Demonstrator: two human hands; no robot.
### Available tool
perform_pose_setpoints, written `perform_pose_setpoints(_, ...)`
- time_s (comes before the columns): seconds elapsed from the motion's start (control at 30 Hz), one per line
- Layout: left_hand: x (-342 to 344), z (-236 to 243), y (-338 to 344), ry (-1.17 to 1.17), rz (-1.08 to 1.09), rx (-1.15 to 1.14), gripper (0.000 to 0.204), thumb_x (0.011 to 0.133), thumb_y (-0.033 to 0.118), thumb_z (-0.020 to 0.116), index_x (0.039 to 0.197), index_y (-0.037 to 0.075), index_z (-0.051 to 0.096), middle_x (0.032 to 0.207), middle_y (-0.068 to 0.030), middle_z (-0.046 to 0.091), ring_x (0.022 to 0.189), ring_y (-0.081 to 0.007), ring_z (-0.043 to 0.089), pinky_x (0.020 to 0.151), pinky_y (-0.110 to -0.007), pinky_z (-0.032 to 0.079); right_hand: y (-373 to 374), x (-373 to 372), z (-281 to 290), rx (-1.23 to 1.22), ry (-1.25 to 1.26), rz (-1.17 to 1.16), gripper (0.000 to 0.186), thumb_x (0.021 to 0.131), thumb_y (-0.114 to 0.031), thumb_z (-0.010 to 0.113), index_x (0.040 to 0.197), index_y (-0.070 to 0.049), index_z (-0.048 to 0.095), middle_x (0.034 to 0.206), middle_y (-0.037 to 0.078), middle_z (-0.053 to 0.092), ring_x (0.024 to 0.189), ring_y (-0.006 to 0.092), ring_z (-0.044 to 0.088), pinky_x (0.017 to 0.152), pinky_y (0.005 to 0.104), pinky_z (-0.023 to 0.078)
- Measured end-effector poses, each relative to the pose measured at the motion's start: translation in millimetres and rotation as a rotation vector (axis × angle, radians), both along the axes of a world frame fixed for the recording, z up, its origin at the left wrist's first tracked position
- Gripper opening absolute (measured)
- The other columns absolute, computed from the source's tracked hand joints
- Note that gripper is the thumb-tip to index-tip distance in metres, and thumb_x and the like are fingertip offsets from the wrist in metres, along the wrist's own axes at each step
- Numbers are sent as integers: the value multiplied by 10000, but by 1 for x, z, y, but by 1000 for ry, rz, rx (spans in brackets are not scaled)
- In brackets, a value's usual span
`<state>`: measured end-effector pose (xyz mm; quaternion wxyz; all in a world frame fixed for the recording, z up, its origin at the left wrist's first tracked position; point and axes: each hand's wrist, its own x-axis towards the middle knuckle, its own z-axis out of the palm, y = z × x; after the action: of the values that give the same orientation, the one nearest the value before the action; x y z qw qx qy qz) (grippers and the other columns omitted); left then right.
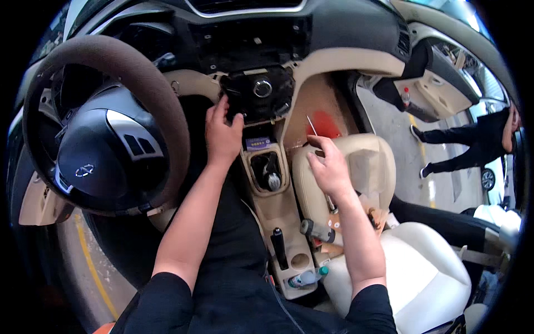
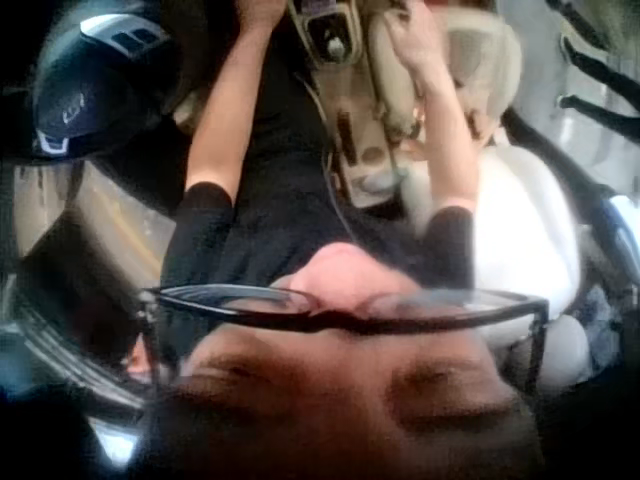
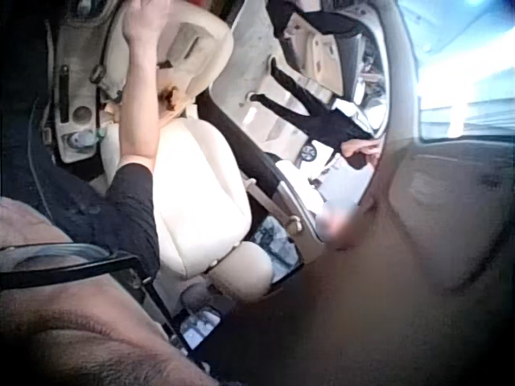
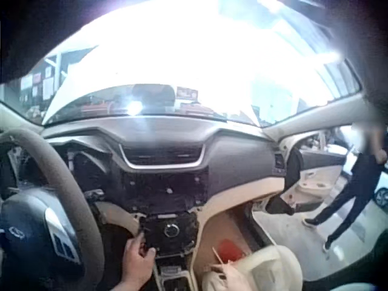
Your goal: The person walks through a garage and enters a white sedan. They remove the center console panel and the car radio unit, then use a screwdriver to unscrew and remove the dashboard trim and ignition switch assembly.
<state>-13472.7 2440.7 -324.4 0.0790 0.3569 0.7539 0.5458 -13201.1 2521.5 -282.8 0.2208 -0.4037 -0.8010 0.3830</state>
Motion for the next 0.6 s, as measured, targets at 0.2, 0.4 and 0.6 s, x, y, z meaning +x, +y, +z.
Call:
perform_pose_setpoints(0.2, -7, -4, -8, 44, -76, -52, 664, 993, 116, 712, 1613, 68, 481, 1438, -166, 536, 1343, -327, 574, 1138, -417, 466, 54, -113, -23, 183, 189, -84, 713, 910, -108, 695, 1561, 45, 447, 1527, 256, 477, 1410, 396, 525, 1213, 427, 418)
perform_pose_setpoints(0.4, -15, 5, -14, 49, -90, -115, 662, 969, 102, 705, 1596, 52, 501, 1369, -167, 545, 1322, -332, 556, 1161, -422, 433, 63, -145, -23, 99, 226, -238, 707, 821, -20, 656, 1517, 29, 535, 1404, 193, 507, 1237, 298, 599, 1068, 364, 515)
perform_pose_setpoints(0.6, -12, 15, -25, 2, -155, -115, 607, 998, 123, 672, 1573, 3, 516, 1307, -181, 559, 1285, -332, 563, 1141, -433, 432, 54, -142, -4, -40, 305, -311, 615, 839, 9, 651, 1446, 15, 550, 1333, 129, 582, 1226, 230, 600, 1058, 360, 517)
